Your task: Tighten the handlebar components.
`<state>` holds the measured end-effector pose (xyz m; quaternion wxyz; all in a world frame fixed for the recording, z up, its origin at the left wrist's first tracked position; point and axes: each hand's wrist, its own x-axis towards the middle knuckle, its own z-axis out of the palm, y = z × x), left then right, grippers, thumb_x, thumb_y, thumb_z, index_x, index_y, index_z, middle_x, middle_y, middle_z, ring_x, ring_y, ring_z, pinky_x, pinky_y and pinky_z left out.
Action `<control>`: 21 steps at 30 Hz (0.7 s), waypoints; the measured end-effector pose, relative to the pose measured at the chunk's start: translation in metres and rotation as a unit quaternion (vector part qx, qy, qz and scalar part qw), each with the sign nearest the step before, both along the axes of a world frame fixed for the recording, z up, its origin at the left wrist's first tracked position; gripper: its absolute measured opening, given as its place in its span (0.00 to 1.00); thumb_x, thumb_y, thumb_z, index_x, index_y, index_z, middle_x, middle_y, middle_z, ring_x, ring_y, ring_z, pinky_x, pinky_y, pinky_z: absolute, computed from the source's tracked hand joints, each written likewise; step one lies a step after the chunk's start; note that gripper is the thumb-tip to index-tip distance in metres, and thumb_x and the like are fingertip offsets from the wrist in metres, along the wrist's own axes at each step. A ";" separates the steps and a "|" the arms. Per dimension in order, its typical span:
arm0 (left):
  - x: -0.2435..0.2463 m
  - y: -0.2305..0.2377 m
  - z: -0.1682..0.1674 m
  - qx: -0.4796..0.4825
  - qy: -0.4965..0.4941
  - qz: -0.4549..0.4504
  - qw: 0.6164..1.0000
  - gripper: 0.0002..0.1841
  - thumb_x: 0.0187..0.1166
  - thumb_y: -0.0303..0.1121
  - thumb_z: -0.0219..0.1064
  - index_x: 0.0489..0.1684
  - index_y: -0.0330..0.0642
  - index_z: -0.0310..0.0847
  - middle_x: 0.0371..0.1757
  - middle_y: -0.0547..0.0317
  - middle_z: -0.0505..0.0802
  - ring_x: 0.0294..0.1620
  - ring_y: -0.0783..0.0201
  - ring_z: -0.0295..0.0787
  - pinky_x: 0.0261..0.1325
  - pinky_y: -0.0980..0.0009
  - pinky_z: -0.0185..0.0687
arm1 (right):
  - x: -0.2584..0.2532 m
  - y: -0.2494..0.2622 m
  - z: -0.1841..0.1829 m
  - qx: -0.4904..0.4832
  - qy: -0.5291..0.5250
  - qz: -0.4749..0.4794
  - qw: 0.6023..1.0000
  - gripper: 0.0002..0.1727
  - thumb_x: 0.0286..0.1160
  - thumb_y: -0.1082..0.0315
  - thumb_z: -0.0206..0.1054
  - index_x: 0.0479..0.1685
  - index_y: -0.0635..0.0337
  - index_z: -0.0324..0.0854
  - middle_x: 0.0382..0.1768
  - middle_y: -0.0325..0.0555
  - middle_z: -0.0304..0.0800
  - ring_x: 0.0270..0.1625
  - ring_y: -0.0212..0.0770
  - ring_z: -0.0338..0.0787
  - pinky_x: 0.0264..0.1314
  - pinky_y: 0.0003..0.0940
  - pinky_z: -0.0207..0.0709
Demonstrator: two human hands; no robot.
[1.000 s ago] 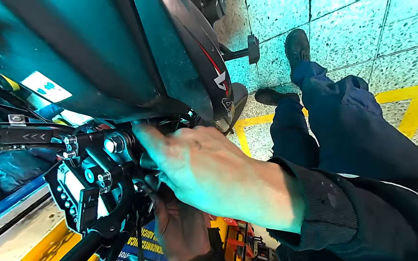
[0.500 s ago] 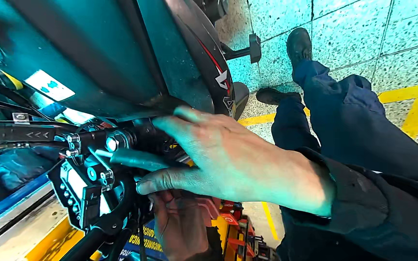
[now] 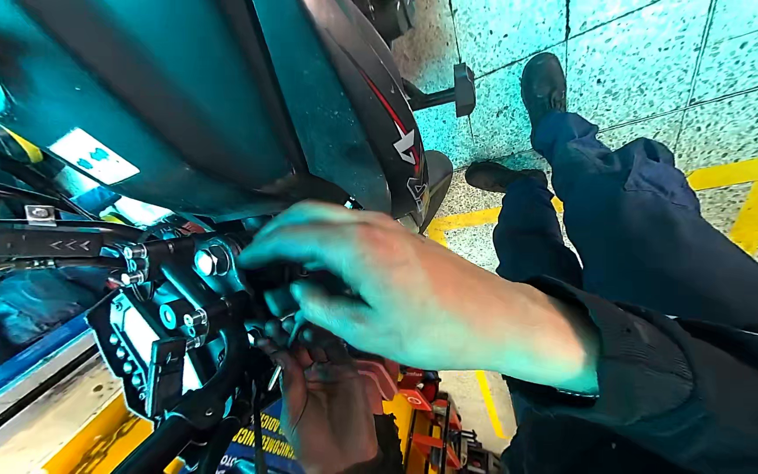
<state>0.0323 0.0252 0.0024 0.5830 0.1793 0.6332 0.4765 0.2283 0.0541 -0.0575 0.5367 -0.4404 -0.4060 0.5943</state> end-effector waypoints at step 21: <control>-0.029 -0.153 0.018 -0.342 0.405 -0.280 0.801 0.13 0.69 0.17 0.62 0.49 0.15 0.76 0.36 0.53 0.90 0.38 0.77 0.88 0.49 0.76 0.87 | -0.148 -0.049 0.007 0.048 -0.049 0.132 0.989 0.16 0.87 0.64 0.58 0.64 0.48 0.88 0.48 0.51 0.92 0.45 0.55 0.92 0.44 0.56 0.83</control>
